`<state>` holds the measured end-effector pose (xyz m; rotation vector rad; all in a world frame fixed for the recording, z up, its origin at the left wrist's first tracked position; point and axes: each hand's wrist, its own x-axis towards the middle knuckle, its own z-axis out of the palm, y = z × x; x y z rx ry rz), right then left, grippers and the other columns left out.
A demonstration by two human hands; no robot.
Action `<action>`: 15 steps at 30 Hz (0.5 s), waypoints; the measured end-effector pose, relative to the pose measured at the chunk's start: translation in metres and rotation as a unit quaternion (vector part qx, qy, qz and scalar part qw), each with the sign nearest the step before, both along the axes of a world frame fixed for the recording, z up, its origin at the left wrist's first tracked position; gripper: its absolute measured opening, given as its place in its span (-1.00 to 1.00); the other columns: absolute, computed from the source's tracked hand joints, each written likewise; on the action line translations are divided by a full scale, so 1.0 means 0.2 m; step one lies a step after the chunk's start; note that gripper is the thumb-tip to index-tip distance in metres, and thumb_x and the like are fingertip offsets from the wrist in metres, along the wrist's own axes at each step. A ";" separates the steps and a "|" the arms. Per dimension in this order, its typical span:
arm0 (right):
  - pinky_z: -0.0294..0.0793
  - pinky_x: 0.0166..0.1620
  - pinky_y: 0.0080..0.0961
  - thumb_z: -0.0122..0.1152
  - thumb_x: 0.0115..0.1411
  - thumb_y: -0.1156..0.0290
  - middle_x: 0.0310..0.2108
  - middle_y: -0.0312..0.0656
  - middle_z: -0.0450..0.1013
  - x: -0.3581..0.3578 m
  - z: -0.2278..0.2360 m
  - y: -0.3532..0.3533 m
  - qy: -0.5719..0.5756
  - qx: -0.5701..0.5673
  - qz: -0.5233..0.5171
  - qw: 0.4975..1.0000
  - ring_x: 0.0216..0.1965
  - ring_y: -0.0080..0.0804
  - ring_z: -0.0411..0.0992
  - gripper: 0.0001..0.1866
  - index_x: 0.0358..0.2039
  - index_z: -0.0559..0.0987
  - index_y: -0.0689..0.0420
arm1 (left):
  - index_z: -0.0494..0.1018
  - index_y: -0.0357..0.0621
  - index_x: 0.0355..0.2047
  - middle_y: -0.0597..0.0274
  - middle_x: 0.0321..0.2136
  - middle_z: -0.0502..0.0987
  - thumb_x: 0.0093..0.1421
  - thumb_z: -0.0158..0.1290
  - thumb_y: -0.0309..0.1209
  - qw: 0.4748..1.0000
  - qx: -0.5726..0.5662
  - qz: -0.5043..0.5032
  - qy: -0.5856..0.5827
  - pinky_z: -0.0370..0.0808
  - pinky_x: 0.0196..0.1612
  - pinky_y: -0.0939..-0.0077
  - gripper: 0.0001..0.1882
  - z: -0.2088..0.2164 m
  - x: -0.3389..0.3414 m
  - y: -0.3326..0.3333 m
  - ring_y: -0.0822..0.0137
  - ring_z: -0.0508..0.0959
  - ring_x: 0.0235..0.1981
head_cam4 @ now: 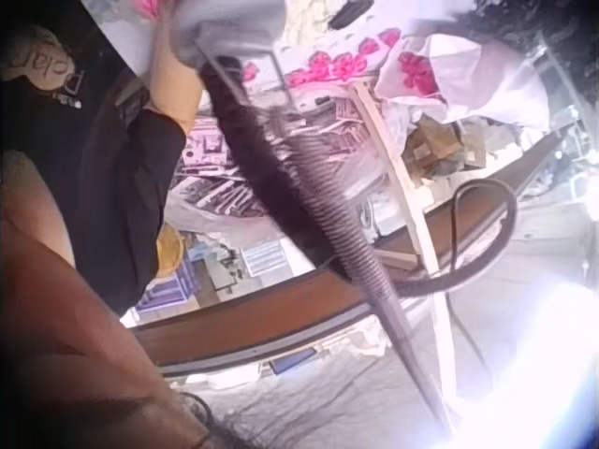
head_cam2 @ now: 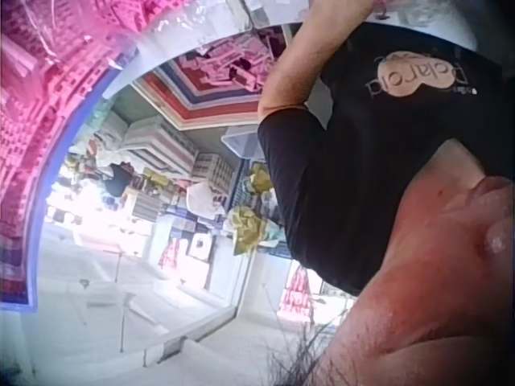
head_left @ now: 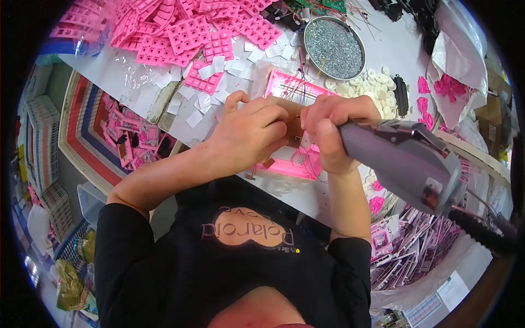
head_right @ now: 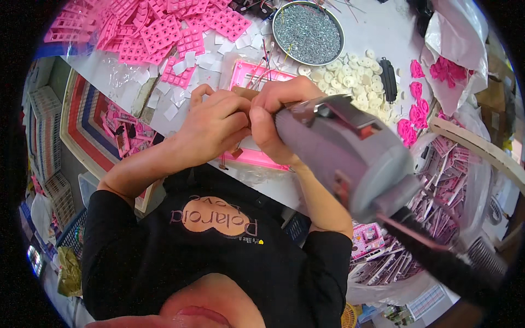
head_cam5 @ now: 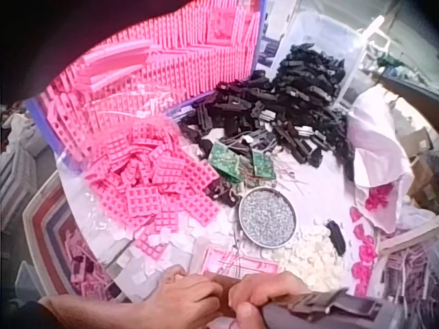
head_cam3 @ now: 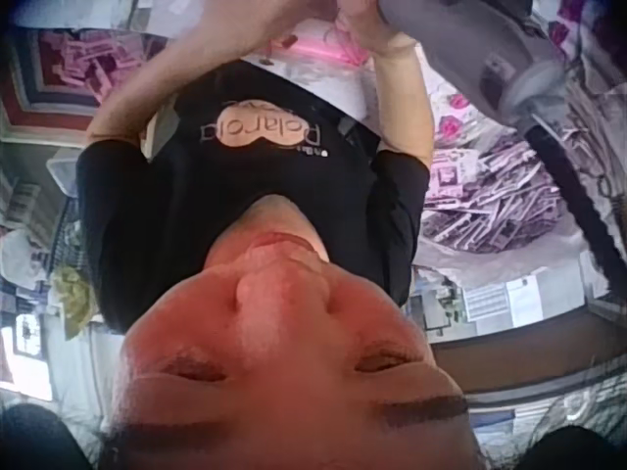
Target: Assembling a pink toy electronic device by installing buttons, a circuit board, and securing components with an electric screwdriver.
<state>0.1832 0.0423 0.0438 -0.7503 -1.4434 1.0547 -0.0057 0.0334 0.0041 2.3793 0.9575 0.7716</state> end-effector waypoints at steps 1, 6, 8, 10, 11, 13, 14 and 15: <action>0.41 -0.47 -0.40 0.25 0.24 0.49 -0.60 -0.20 0.32 0.00 -0.01 0.00 0.007 -0.003 0.009 1.000 -0.61 -0.50 0.25 -0.74 -0.29 0.28 0.14 | 0.48 0.04 -0.45 0.47 -0.31 0.44 0.04 0.30 -0.32 1.000 -0.005 0.004 -0.007 0.14 -0.03 0.12 -0.82 0.00 0.00 0.00 0.40 0.49 -0.14; 0.37 -0.49 -0.42 0.22 0.26 0.45 -0.63 -0.24 0.31 0.04 0.04 0.05 -0.033 -0.003 0.005 0.999 -0.61 -0.50 0.25 -0.75 -0.22 0.30 0.13 | 0.48 0.04 -0.41 0.45 -0.28 0.45 0.05 0.30 -0.35 0.998 -0.040 0.019 -0.037 0.14 -0.02 0.11 -0.81 0.04 0.00 -0.01 0.37 0.49 -0.15; 0.38 -0.47 -0.43 0.27 0.23 0.45 -0.61 -0.25 0.35 0.02 0.13 0.04 0.074 -0.024 0.023 0.997 -0.58 -0.49 0.28 -0.72 -0.19 0.32 0.13 | 0.47 0.00 -0.35 0.41 -0.25 0.50 0.03 0.30 -0.41 0.998 -0.054 0.016 -0.036 0.15 -0.05 0.15 -0.77 0.06 -0.02 -0.01 0.30 0.50 -0.15; 0.40 -0.44 -0.43 0.34 0.19 0.46 -0.56 -0.23 0.40 0.02 0.24 0.01 0.190 -0.034 0.092 0.977 -0.55 -0.47 0.32 -0.68 -0.18 0.35 0.12 | 0.47 -0.01 -0.33 0.39 -0.26 0.53 0.01 0.31 -0.45 0.997 -0.066 0.012 -0.045 0.15 -0.07 0.18 -0.75 0.08 -0.03 -0.02 0.27 0.51 -0.17; 0.40 -0.43 -0.43 0.36 0.18 0.46 -0.55 -0.22 0.42 0.02 0.27 -0.01 0.225 -0.041 0.123 0.966 -0.55 -0.46 0.33 -0.66 -0.17 0.35 0.12 | 0.48 0.00 -0.34 0.40 -0.29 0.54 0.01 0.32 -0.46 0.996 -0.068 0.010 -0.055 0.15 -0.07 0.19 -0.75 0.09 -0.04 -0.02 0.28 0.52 -0.19; 0.40 -0.42 -0.40 0.36 0.19 0.44 -0.57 -0.23 0.40 0.02 0.30 -0.05 0.210 -0.045 0.155 0.964 -0.56 -0.44 0.32 -0.66 -0.16 0.35 0.11 | 0.50 0.01 -0.35 0.42 -0.35 0.56 -0.01 0.33 -0.47 0.995 -0.065 0.009 -0.079 0.15 -0.07 0.21 -0.76 0.10 -0.05 -0.02 0.29 0.54 -0.23; 0.40 -0.42 -0.39 0.36 0.20 0.43 -0.58 -0.24 0.39 0.02 0.31 -0.06 0.203 -0.046 0.164 0.964 -0.56 -0.43 0.32 -0.66 -0.16 0.35 0.11 | 0.51 0.01 -0.36 0.43 -0.38 0.57 -0.02 0.33 -0.47 0.994 -0.060 0.011 -0.094 0.16 -0.08 0.22 -0.76 0.10 -0.04 -0.03 0.30 0.55 -0.26; 0.40 -0.42 -0.39 0.35 0.20 0.43 -0.58 -0.24 0.38 0.01 0.31 -0.08 0.199 -0.046 0.160 0.966 -0.56 -0.43 0.32 -0.67 -0.16 0.35 0.11 | 0.52 0.02 -0.37 0.44 -0.41 0.57 -0.03 0.34 -0.48 0.993 -0.055 0.012 -0.108 0.16 -0.08 0.23 -0.76 0.11 -0.04 -0.03 0.31 0.55 -0.29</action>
